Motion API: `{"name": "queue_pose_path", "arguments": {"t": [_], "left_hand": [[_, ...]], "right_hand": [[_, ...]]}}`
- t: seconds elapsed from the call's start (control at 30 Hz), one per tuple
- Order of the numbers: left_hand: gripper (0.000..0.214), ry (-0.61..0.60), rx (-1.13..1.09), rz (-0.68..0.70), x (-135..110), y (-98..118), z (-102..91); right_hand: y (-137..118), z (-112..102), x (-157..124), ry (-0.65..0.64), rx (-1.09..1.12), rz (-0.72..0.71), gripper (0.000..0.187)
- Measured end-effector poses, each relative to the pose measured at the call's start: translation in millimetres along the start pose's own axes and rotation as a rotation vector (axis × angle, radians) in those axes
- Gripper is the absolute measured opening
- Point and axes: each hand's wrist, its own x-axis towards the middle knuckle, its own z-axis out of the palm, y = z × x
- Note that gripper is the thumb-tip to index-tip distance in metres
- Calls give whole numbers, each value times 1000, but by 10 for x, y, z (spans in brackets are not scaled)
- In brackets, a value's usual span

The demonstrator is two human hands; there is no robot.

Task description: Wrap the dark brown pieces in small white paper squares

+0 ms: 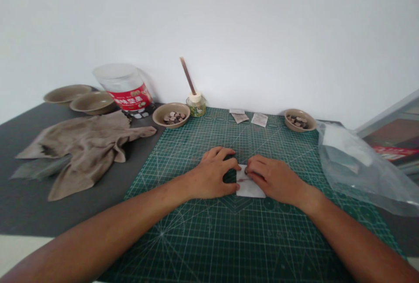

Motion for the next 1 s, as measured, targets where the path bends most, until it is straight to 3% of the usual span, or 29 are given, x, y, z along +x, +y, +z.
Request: {"name": "queue_pose_path", "arguments": {"t": [0.2, 0.37, 0.5, 0.63, 0.8, 1.0], "left_hand": [[43, 5, 3, 12, -1, -8, 14], [44, 16, 12, 9, -2, -12, 20], [42, 4, 6, 12, -2, -10, 18], [43, -2, 8, 4, 2, -8, 13], [43, -11, 5, -5, 7, -4, 6], [43, -12, 6, -9, 2, 6, -4]], "right_hand": [[-8, -43, -31, -117, 68, -58, 14], [6, -67, -30, -53, 23, 63, 12], [-9, -65, -33, -152, 73, -38, 11], [-8, -60, -2, -53, -6, 21, 14], [-4, -73, -36, -148, 86, -50, 12], [-8, -49, 8, -44, 35, -14, 15]]}}
